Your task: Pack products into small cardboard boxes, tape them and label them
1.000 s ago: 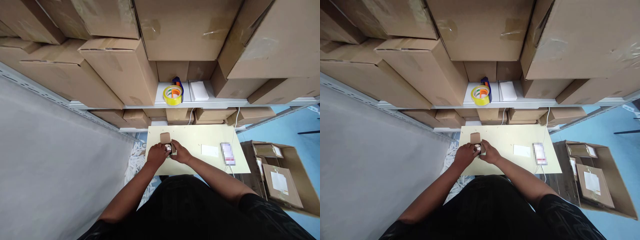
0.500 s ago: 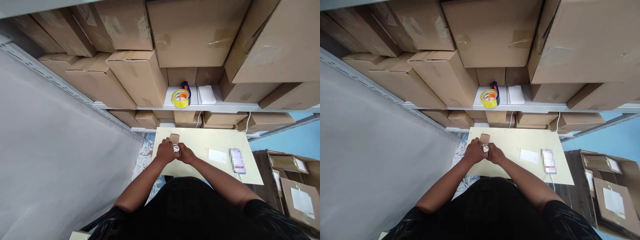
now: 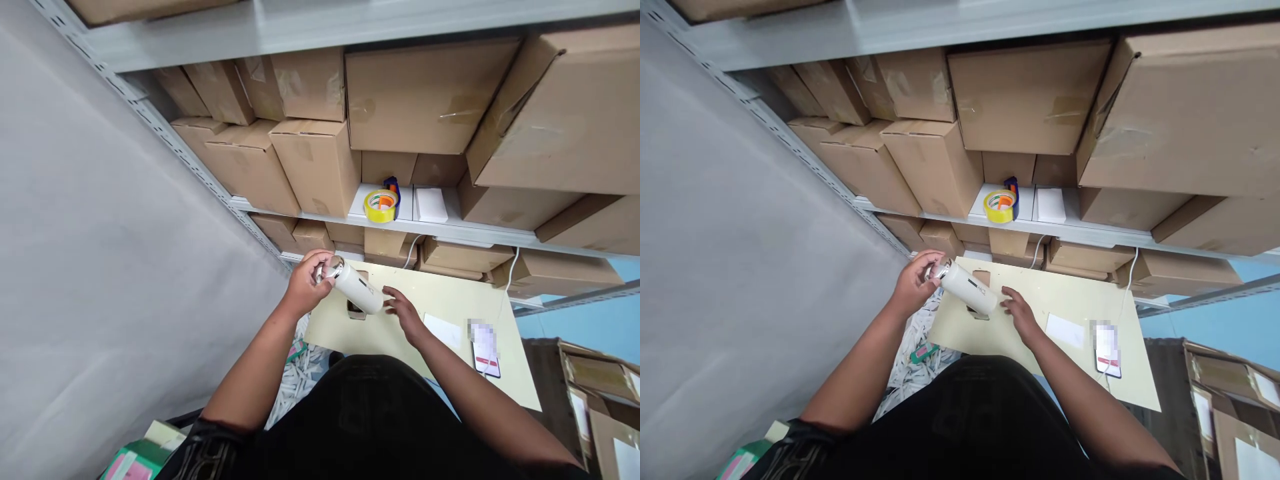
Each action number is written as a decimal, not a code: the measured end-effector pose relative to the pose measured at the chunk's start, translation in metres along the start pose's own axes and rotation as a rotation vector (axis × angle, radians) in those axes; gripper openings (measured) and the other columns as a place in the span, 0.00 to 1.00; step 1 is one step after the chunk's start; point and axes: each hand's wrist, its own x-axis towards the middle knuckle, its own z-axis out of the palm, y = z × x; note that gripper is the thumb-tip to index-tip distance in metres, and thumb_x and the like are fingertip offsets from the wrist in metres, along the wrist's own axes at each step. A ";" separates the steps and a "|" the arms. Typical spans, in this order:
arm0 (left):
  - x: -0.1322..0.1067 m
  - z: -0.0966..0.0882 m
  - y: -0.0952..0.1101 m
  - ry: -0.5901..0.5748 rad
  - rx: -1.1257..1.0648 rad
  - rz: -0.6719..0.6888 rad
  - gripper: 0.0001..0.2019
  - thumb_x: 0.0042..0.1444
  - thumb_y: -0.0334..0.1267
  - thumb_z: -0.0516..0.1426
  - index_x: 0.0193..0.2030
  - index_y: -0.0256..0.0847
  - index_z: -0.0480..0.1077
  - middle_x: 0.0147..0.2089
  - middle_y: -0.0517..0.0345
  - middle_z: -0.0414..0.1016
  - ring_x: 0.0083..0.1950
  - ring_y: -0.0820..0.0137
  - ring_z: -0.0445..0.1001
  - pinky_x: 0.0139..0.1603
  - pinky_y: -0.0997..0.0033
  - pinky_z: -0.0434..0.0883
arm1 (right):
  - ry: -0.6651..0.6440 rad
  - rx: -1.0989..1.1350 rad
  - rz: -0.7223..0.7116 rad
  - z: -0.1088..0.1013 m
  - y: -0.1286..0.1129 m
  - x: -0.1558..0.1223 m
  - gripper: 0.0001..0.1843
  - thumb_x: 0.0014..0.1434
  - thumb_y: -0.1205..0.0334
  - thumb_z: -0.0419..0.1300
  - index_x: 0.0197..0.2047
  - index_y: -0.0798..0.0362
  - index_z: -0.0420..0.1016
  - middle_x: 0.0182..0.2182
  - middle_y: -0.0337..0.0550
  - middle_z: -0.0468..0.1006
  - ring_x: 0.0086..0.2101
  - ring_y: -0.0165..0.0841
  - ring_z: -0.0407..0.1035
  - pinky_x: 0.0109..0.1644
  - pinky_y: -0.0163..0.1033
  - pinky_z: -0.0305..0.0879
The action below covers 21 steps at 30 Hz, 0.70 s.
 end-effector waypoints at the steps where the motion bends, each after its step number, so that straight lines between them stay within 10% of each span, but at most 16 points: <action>1: -0.003 0.006 0.000 -0.017 -0.062 -0.004 0.20 0.52 0.41 0.61 0.52 0.40 0.73 0.59 0.47 0.71 0.56 0.59 0.74 0.57 0.60 0.73 | -0.098 0.135 0.052 -0.004 -0.010 -0.008 0.34 0.67 0.38 0.45 0.68 0.46 0.64 0.59 0.53 0.73 0.48 0.45 0.76 0.50 0.54 0.74; 5: -0.017 0.044 0.005 -0.089 -0.328 -0.019 0.28 0.57 0.54 0.61 0.60 0.41 0.71 0.65 0.43 0.70 0.66 0.53 0.69 0.65 0.55 0.69 | -0.377 0.457 0.194 -0.008 -0.043 -0.031 0.39 0.66 0.29 0.42 0.63 0.49 0.66 0.48 0.54 0.79 0.36 0.44 0.78 0.39 0.50 0.75; 9: -0.036 0.096 0.015 0.060 -0.504 -0.220 0.45 0.55 0.65 0.61 0.74 0.47 0.53 0.72 0.42 0.63 0.67 0.54 0.69 0.62 0.57 0.70 | -0.225 0.567 0.066 -0.014 -0.054 -0.044 0.30 0.58 0.37 0.64 0.56 0.44 0.66 0.49 0.48 0.77 0.40 0.41 0.76 0.46 0.49 0.74; 12: -0.045 0.126 0.024 0.087 -0.586 -0.394 0.45 0.50 0.66 0.64 0.68 0.44 0.60 0.64 0.43 0.72 0.60 0.55 0.74 0.57 0.57 0.73 | -0.161 0.558 0.008 -0.023 -0.052 -0.050 0.32 0.51 0.46 0.73 0.54 0.42 0.67 0.53 0.45 0.75 0.48 0.43 0.73 0.55 0.52 0.72; 21: -0.053 0.130 0.047 0.057 -0.911 -0.367 0.37 0.47 0.53 0.69 0.62 0.42 0.67 0.57 0.43 0.77 0.56 0.52 0.75 0.54 0.55 0.73 | -0.459 0.633 0.133 -0.033 -0.052 -0.067 0.34 0.55 0.37 0.65 0.59 0.46 0.69 0.51 0.51 0.76 0.41 0.46 0.76 0.44 0.50 0.72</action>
